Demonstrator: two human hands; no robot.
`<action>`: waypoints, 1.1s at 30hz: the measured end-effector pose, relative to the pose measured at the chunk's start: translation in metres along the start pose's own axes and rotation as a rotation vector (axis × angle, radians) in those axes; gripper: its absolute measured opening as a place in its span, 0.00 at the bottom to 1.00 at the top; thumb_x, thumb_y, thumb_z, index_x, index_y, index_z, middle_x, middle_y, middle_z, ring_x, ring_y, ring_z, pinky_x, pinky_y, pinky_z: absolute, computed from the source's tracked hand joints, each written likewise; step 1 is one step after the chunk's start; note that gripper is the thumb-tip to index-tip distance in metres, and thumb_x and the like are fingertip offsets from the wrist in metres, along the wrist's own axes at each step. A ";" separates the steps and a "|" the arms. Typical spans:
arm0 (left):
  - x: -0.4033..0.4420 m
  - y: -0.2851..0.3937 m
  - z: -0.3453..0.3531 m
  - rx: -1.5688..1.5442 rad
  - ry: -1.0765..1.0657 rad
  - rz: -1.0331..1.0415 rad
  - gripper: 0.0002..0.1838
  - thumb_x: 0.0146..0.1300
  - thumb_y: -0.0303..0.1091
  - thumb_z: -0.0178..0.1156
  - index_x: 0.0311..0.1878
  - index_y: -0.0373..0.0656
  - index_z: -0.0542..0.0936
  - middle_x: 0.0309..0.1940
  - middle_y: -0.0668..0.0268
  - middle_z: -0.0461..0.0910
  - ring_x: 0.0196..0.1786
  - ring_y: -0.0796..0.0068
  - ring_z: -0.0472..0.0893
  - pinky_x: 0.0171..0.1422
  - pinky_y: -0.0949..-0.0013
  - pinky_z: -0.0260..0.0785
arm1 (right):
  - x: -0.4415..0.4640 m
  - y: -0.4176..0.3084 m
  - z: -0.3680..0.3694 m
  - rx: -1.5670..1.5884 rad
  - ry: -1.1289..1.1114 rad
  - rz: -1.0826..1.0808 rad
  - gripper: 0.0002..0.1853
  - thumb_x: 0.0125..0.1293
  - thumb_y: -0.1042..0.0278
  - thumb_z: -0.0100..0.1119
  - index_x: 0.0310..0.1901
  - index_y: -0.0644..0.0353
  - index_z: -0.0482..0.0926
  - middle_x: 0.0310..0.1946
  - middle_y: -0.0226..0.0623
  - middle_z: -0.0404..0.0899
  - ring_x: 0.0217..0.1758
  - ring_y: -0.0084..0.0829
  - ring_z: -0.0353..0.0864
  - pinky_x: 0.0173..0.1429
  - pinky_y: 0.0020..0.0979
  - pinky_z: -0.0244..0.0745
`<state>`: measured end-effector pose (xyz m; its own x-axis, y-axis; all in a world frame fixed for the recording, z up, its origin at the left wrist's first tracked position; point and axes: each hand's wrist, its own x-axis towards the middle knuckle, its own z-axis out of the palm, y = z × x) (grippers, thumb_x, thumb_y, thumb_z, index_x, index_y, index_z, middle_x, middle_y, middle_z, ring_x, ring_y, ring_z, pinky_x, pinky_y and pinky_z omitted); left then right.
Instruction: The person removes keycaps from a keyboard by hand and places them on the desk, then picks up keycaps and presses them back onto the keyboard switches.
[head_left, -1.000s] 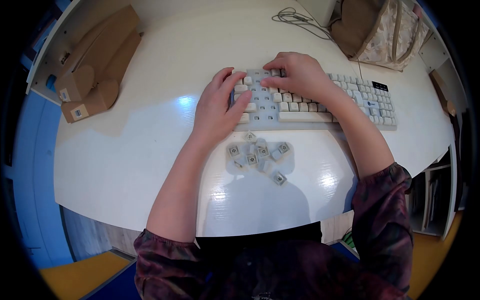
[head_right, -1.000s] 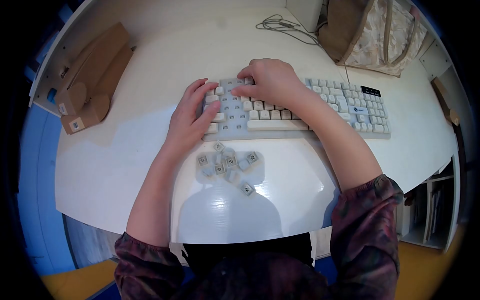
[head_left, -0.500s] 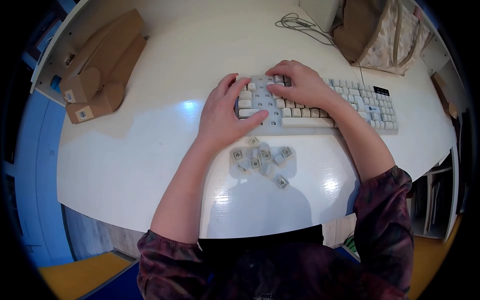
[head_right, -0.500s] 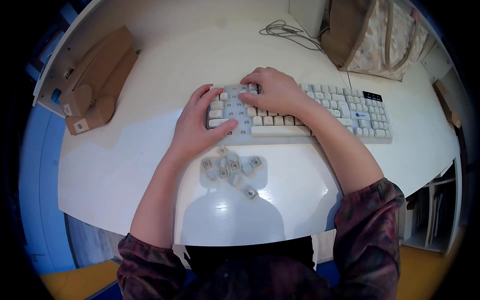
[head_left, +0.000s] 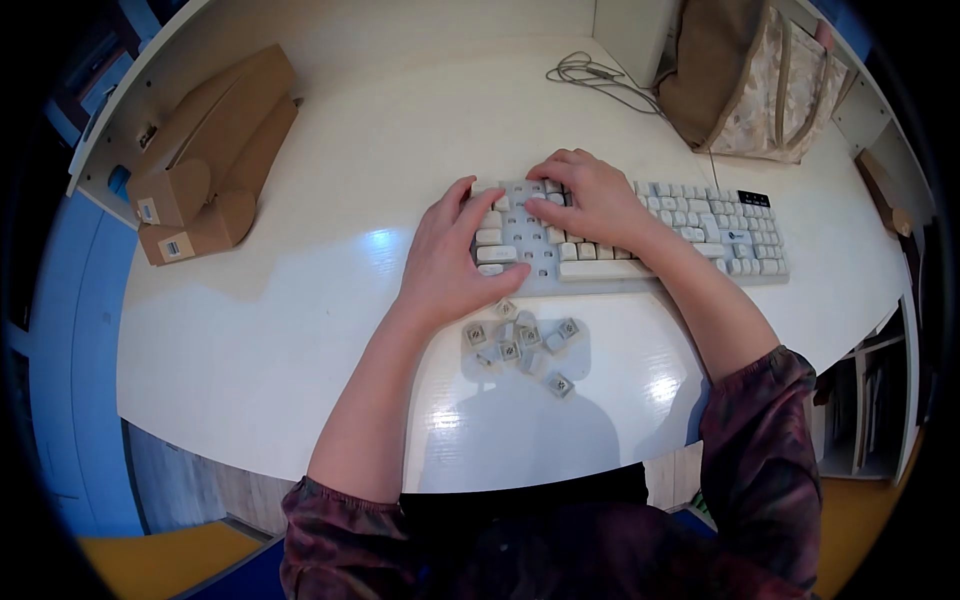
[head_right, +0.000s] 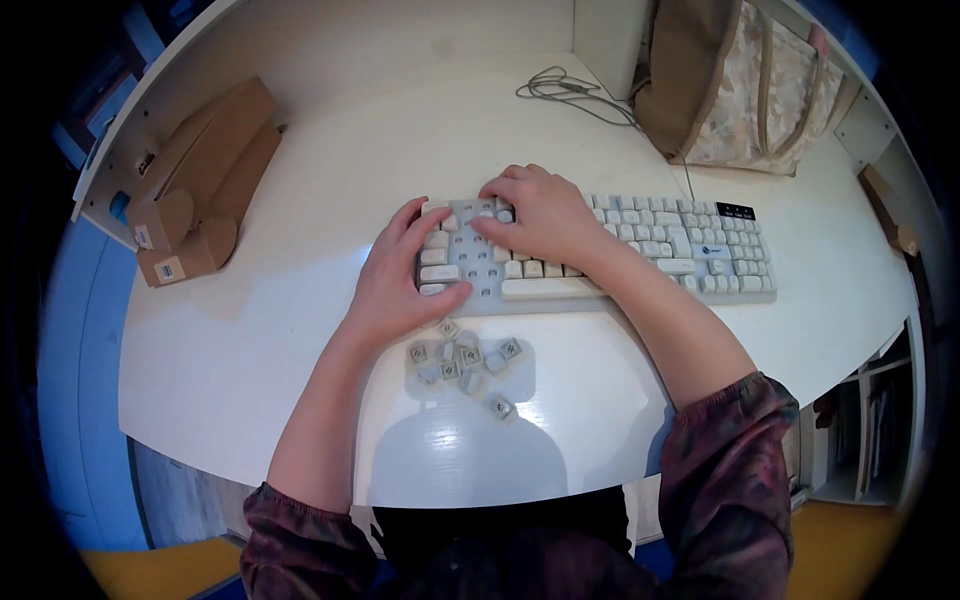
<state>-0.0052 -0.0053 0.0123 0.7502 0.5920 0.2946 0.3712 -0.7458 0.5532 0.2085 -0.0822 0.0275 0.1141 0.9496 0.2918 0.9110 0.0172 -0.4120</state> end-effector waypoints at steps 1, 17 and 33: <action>0.000 0.001 0.000 0.004 -0.003 -0.011 0.45 0.45 0.44 0.73 0.70 0.49 0.69 0.73 0.52 0.62 0.74 0.52 0.64 0.75 0.56 0.61 | 0.000 0.000 0.000 -0.003 0.002 -0.008 0.24 0.60 0.45 0.64 0.48 0.56 0.85 0.47 0.39 0.83 0.53 0.40 0.80 0.57 0.40 0.76; 0.000 0.000 -0.001 -0.072 0.012 0.007 0.51 0.46 0.43 0.74 0.74 0.44 0.62 0.73 0.52 0.62 0.73 0.53 0.65 0.75 0.57 0.62 | 0.008 -0.012 0.020 -0.039 0.068 -0.142 0.22 0.65 0.47 0.61 0.52 0.53 0.83 0.49 0.35 0.83 0.56 0.40 0.79 0.57 0.41 0.76; 0.005 0.002 0.000 -0.056 -0.036 -0.051 0.50 0.48 0.43 0.73 0.74 0.45 0.61 0.74 0.53 0.59 0.74 0.52 0.64 0.76 0.57 0.60 | 0.005 -0.026 0.029 -0.411 0.083 -0.214 0.14 0.66 0.60 0.60 0.48 0.59 0.82 0.42 0.34 0.83 0.46 0.37 0.79 0.45 0.36 0.80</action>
<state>-0.0002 -0.0037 0.0147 0.7506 0.6168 0.2369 0.3794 -0.6959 0.6097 0.1736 -0.0685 0.0149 -0.0773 0.9097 0.4081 0.9970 0.0684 0.0363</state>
